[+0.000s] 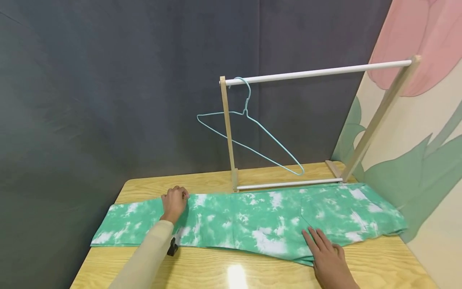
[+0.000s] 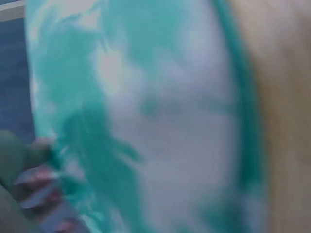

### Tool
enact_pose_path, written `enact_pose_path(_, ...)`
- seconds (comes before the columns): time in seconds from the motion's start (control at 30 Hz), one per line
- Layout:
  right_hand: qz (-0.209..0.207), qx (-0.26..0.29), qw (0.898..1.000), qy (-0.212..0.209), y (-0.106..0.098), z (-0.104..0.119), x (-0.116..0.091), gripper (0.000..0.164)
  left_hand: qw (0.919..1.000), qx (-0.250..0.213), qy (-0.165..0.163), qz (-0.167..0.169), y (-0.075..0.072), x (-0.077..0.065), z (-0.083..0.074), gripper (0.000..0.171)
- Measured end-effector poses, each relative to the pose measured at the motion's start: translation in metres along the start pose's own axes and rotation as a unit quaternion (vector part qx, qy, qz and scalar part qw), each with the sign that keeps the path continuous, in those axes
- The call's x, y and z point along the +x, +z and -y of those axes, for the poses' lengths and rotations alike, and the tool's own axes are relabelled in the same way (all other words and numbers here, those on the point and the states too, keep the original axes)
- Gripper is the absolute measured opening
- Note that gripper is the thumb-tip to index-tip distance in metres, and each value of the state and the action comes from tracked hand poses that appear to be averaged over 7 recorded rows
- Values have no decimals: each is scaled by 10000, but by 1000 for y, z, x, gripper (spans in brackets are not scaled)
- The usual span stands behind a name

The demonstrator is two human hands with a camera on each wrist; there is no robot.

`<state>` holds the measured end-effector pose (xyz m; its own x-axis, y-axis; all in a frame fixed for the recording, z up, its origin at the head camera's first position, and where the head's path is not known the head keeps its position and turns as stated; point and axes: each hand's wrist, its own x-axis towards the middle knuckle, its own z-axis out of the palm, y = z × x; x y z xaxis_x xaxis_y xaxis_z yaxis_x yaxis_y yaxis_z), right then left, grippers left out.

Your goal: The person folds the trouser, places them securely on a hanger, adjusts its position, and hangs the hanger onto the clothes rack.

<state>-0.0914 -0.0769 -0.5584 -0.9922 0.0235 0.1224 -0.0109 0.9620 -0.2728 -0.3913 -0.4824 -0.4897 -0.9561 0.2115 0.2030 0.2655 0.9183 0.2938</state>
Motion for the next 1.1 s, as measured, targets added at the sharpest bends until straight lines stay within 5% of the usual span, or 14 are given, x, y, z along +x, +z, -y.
enact_pose_path(0.23,-14,-62,10000,-12,-2,4,2,95,9933,-386,-225,1068,-10,-29,28,55)
enact_pose_path(0.4,-1186,-13,9908,-650,-12,1,8,71,9833,-25,-377,1781,-41,-51,57,66)
enact_pose_path(0.5,-1857,76,9757,-1164,-20,-4,8,23,9718,139,-679,2253,-48,-61,80,72)
enact_pose_path(0.53,-2069,125,9694,-1319,-22,-6,8,21,9680,113,-785,2382,-49,-63,87,75)
enact_pose_path(0.63,-2457,314,9566,-1535,-28,-15,5,48,9590,43,-1047,2632,-51,-68,103,81)
enact_pose_path(0.7,-2087,531,9677,-1307,-31,-18,3,30,9552,-15,-1168,2719,-52,-68,110,84)
enact_pose_path(0.8,-607,946,9909,-739,-33,-18,1,6,9519,16,-1259,2795,-52,-68,117,88)
enact_pose_path(0.87,140,984,9938,-491,-32,-16,1,22,9501,22,-1301,2836,-53,-68,120,89)
enact_pose_path(0.9,186,973,9935,-563,-31,-15,2,22,9499,4,-1317,2836,-53,-68,121,89)
enact_pose_path(1.0,-946,662,9871,-1107,-31,-13,5,5,9493,-38,-1350,2839,-53,-65,124,89)
enact_pose_path(1.1,-1960,337,9691,-1456,-32,-13,6,25,9507,-101,-1339,2796,-52,-65,124,89)
